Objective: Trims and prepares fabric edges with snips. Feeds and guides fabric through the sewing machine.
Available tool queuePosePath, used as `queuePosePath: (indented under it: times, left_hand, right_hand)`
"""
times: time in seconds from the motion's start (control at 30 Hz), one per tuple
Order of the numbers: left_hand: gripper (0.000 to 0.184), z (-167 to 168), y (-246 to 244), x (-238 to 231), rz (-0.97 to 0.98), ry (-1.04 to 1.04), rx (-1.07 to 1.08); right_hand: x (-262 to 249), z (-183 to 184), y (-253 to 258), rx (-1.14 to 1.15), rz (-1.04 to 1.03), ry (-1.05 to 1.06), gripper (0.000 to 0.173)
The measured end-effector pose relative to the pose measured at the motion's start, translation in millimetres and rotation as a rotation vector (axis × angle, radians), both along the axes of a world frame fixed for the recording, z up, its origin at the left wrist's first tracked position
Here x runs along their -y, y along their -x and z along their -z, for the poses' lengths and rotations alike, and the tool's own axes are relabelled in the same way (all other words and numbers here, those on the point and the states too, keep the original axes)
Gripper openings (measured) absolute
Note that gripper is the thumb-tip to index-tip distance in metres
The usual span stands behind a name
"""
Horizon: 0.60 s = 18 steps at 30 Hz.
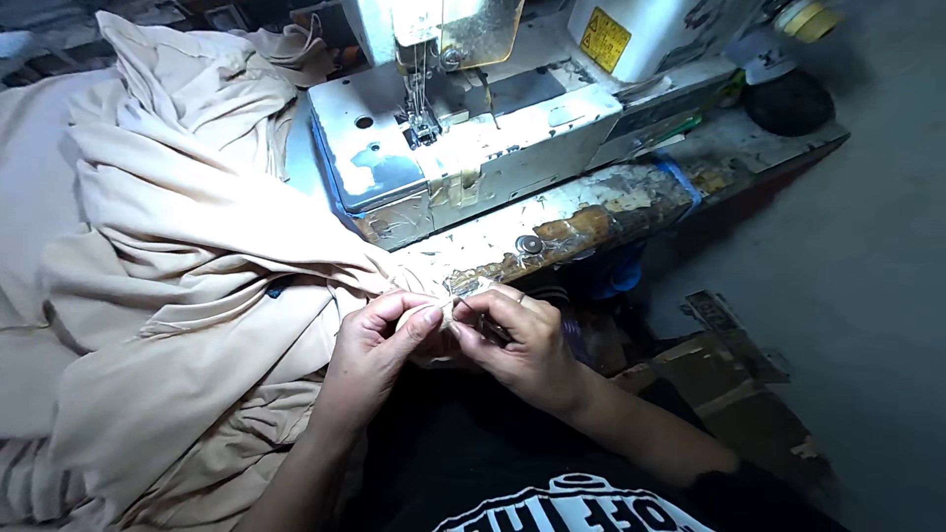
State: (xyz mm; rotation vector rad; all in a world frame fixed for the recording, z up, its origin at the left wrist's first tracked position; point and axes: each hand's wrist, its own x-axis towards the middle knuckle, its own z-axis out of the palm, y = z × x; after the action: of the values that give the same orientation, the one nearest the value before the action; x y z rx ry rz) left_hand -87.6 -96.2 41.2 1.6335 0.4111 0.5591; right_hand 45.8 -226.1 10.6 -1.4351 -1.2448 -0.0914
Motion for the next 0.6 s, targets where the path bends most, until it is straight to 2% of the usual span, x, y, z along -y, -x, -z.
queuePosePath:
  times: [0.07, 0.1, 0.2, 0.23, 0.27, 0.33, 0.37, 0.43, 0.53, 0.6]
  left_hand:
    - [0.010, 0, 0, 2, -0.008, -0.077, -0.009]
    - [0.010, -1, 1, 2, -0.001, -0.110, -0.011]
    - [0.012, 1, 1, -1, 0.027, -0.188, -0.026]
    - [0.012, 3, 1, -4, 0.012, -0.200, -0.046]
    - [0.012, 5, 0, -8, -0.004, -0.184, -0.072]
    - [0.014, 8, 0, -14, 0.012, -0.062, -0.087]
    - [0.017, 7, 0, -15, 0.045, 0.016, -0.081]
    - [0.022, 5, 0, -16, 0.102, 0.137, -0.063]
    - [0.024, -2, -1, -14, 0.097, 0.204, -0.063]
    - [0.023, -6, 0, -13, 0.085, 0.180, -0.074]
  right_hand:
    - [-2, 0, 2, -0.037, -0.018, 0.003, 0.008]
    - [-2, -1, 1, -0.147, -0.084, 0.000, 0.007]
    - [12, -10, -4, -0.805, -0.524, -0.079, 0.010]
    - [19, -13, -6, -0.965, -0.696, -0.141, 0.010]
    - [27, -17, -10, -1.004, -0.811, -0.202, 0.009]
    - [38, -26, -21, -0.872, -0.817, -0.268, 0.011]
    - [40, -28, -29, -0.742, -0.705, -0.256, 0.011]
    - [29, -24, -50, -0.365, -0.327, -0.142, 0.006]
    - [-1, -7, -95, 0.314, 0.136, 0.223, 0.024]
    - [-10, -1, -111, 0.527, 0.254, 0.494, 0.037]
